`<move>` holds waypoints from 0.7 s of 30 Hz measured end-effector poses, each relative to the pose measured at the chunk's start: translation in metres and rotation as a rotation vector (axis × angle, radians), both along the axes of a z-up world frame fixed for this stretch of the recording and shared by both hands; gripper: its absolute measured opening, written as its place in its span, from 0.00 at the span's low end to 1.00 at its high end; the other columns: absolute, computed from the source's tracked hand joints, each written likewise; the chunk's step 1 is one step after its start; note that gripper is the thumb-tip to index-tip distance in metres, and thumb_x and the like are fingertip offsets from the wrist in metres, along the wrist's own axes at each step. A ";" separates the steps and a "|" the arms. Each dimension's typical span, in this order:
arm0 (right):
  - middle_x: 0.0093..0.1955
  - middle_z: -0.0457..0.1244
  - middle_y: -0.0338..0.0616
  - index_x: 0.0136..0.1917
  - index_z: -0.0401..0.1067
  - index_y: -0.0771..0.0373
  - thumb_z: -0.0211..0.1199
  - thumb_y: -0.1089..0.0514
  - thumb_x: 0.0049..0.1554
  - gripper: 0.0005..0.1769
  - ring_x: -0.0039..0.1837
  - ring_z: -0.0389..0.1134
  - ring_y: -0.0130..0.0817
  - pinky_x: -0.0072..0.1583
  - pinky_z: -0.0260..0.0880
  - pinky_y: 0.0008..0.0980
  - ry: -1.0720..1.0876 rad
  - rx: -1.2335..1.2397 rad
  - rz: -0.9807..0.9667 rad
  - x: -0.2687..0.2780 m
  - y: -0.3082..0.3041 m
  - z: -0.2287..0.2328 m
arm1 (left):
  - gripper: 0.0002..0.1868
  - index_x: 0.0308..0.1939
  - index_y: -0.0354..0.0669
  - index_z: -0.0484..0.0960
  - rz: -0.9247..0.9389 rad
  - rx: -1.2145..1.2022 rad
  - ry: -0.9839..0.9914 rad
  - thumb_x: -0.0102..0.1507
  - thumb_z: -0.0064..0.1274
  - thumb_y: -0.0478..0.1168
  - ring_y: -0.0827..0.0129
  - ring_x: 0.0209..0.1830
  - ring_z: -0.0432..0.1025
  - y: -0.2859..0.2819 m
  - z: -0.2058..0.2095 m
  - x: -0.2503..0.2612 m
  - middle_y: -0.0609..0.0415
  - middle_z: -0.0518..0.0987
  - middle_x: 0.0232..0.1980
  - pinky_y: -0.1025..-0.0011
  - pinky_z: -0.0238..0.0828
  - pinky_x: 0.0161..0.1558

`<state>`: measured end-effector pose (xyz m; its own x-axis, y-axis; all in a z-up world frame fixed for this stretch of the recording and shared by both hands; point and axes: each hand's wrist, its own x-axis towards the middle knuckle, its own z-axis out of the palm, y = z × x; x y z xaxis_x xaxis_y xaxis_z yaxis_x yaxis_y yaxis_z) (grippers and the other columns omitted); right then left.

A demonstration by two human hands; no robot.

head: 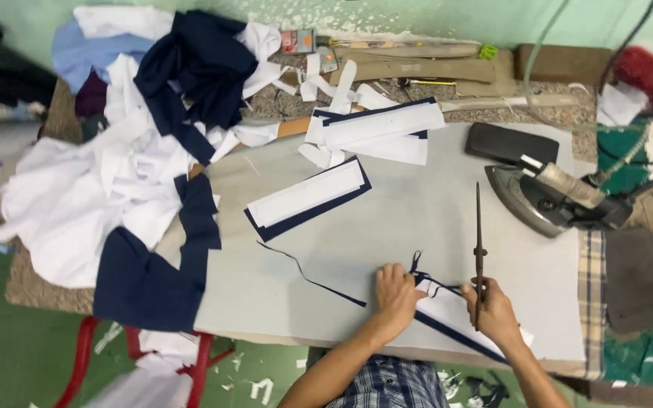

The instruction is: The person irons a dark blue fabric piece, places white paper templates on it, and uses shears to cut the fabric along the template edges. The person then removes the templates and sets the cut fabric pieces aside.

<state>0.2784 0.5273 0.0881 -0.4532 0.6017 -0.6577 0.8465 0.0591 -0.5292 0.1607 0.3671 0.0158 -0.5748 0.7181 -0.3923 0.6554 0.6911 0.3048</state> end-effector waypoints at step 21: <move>0.49 0.70 0.58 0.75 0.58 0.66 0.60 0.35 0.56 0.45 0.46 0.69 0.50 0.46 0.66 0.45 -0.051 0.070 -0.038 -0.031 -0.084 0.005 | 0.33 0.70 0.40 0.70 -0.066 0.415 0.198 0.66 0.53 0.56 0.38 0.80 0.48 -0.162 0.003 -0.102 0.32 0.55 0.80 0.39 0.34 0.77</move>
